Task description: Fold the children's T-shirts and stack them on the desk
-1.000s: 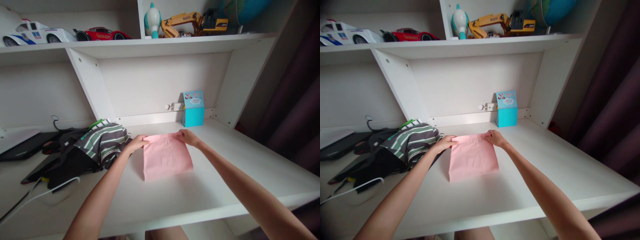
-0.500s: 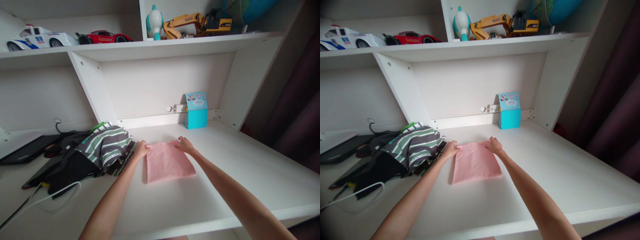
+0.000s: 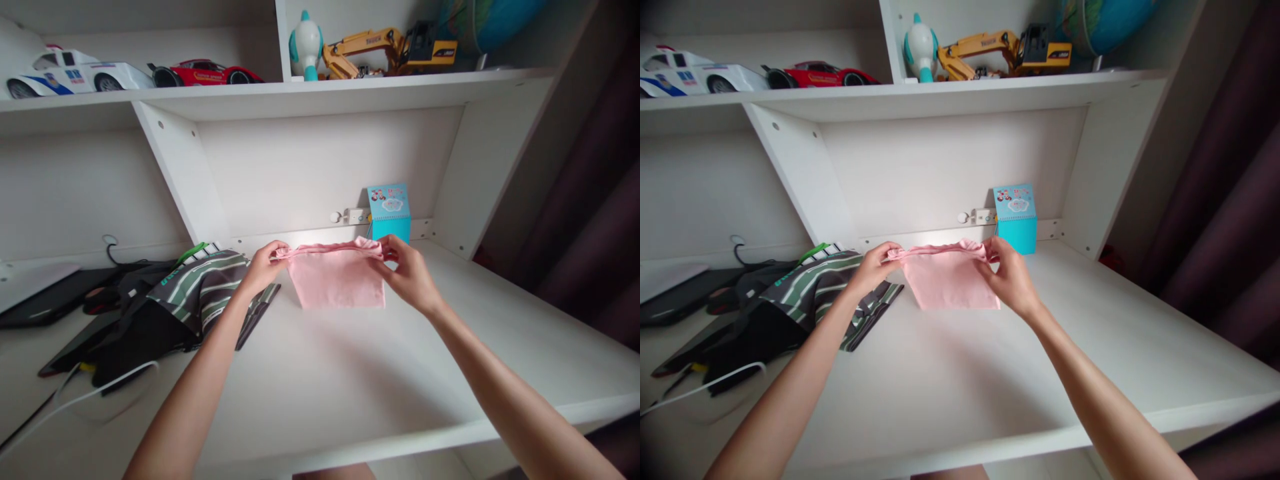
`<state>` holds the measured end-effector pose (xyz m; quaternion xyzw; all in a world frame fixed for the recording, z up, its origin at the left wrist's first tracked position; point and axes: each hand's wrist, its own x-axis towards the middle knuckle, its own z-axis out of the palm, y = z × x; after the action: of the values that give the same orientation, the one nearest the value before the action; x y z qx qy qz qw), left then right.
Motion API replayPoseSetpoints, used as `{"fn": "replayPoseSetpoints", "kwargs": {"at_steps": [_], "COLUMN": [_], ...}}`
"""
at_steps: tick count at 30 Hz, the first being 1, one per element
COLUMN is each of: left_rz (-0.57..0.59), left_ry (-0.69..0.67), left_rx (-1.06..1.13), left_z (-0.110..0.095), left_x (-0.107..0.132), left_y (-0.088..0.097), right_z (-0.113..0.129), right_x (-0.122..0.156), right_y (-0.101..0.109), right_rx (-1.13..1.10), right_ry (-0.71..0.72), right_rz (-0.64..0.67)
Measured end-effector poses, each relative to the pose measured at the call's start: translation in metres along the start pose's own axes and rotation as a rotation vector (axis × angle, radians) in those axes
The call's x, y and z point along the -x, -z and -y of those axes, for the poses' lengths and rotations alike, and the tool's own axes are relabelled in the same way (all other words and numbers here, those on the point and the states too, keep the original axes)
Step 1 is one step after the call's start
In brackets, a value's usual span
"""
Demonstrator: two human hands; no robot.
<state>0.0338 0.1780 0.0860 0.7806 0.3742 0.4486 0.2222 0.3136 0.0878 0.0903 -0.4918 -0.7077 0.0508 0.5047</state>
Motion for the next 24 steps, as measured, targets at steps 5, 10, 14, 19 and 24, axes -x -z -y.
{"fn": "replayPoseSetpoints", "kwargs": {"at_steps": [5,10,14,19,24], "left_rz": [0.261,0.509,0.431,0.287,0.127], "left_ry": [-0.042,0.027,-0.015,-0.023,-0.012], "left_rx": [-0.195,-0.442,-0.407,-0.386,-0.408], "left_z": [0.008,0.031,0.017,0.020,0.046], "left_x": [0.034,0.076,0.088,0.102,0.115], "left_y": [-0.005,-0.023,-0.029,-0.028,-0.028], "right_z": [0.058,0.039,-0.011,-0.050,-0.036], "right_x": [0.076,0.092,0.068,0.086,0.119], "right_y": [0.002,-0.014,-0.029,-0.055,-0.051], "right_rx": [0.071,-0.045,0.096,0.300,0.666], "right_ry": [0.350,0.341,0.240,0.157,-0.083], "right_rz": [0.398,0.862,0.748,0.812,0.537]}}
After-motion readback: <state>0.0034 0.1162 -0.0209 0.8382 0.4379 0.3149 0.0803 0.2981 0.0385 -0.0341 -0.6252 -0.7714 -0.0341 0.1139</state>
